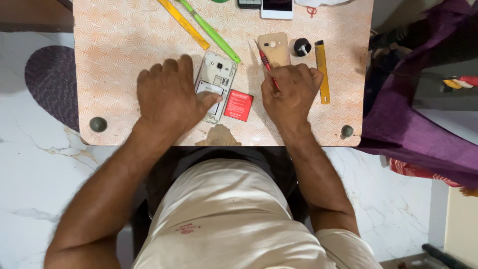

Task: The person uses a screwdriver to unscrew and reinsert small screws on the interior frame of a mobile phone, places a battery into the compartment, and then snaps the back cover onto the device.

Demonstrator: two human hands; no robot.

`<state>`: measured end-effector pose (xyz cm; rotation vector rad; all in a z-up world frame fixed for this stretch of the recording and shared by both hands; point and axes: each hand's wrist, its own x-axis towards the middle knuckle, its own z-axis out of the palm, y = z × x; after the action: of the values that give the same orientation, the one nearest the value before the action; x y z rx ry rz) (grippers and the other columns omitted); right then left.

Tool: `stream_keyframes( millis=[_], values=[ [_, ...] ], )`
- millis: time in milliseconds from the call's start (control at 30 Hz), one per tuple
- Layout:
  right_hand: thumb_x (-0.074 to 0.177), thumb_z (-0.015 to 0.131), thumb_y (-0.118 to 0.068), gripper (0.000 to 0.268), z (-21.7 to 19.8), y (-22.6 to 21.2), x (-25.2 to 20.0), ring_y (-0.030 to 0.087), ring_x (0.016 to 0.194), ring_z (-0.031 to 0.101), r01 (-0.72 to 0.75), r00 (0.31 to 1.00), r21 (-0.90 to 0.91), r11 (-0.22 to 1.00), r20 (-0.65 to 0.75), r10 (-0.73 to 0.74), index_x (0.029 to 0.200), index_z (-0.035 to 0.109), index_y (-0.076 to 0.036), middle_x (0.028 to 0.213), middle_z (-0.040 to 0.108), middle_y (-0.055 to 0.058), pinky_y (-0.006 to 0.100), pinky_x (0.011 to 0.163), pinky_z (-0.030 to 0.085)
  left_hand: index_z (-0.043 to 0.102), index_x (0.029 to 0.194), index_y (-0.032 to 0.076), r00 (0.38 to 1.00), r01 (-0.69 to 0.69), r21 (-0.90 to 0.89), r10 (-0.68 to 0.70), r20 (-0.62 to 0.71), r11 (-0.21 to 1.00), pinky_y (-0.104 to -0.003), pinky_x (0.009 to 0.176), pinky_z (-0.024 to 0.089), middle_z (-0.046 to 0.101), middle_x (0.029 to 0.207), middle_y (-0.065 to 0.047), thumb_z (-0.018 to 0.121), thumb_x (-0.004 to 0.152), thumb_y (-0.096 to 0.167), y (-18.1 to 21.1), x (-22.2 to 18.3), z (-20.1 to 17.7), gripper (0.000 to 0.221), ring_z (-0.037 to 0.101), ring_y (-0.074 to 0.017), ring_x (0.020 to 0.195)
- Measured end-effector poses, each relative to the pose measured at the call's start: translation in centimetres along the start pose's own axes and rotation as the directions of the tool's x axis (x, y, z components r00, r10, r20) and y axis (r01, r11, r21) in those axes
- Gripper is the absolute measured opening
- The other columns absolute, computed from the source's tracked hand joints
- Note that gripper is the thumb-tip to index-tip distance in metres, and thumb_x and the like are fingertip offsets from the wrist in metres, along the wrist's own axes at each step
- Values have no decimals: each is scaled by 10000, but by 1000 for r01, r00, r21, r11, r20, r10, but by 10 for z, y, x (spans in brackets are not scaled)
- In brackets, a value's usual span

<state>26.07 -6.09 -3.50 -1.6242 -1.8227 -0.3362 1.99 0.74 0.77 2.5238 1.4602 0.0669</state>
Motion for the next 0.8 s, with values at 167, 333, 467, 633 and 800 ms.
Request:
stream_keyframes(
  millis=[167, 333, 467, 633, 800],
  values=[
    [830, 848, -41, 246, 4, 2, -5, 224, 845, 581, -8, 999, 23, 1000, 38, 7, 950, 657, -140, 832, 649, 4, 426, 861, 350, 583, 1092, 38, 995, 94, 47, -94, -15, 994, -454, 611, 480, 672, 812, -139, 848, 698, 652, 21, 15, 1, 776, 676, -292, 703],
    [832, 849, -66, 195, 8, -1, -8, 214, 905, 586, 17, 997, 74, 997, 80, -23, 987, 732, -82, 965, 710, 57, 416, 880, 353, 574, 1087, 39, 984, 155, 75, -160, 80, 985, -446, 571, 504, 678, 792, -115, 846, 746, 628, 34, 27, 11, 733, 689, -286, 664],
    [840, 862, -80, 184, 11, 4, -10, 214, 930, 587, 13, 993, 86, 996, 112, -22, 996, 767, -62, 995, 704, 69, 411, 869, 361, 601, 1043, 42, 991, 105, 128, -93, -95, 986, -448, 544, 525, 671, 774, -117, 886, 681, 624, 33, 26, 26, 743, 682, -295, 632],
    [856, 870, -68, 167, 11, 8, -13, 210, 928, 585, -17, 992, 119, 993, 124, 3, 988, 769, -82, 979, 694, 27, 407, 866, 371, 639, 1023, 9, 992, 96, 60, -90, -89, 994, -446, 595, 535, 690, 793, -136, 939, 674, 620, 24, 28, 33, 765, 699, -297, 678],
    [897, 887, -106, 219, 5, 10, -5, 223, 1015, 590, 89, 984, 292, 952, 125, -130, 1052, 732, -94, 1103, 692, 43, 396, 936, 395, 694, 980, 8, 992, 91, -122, -100, -74, 988, -478, 639, 547, 721, 822, -179, 963, 667, 529, 21, 32, 31, 665, 709, -358, 731]
  ],
)
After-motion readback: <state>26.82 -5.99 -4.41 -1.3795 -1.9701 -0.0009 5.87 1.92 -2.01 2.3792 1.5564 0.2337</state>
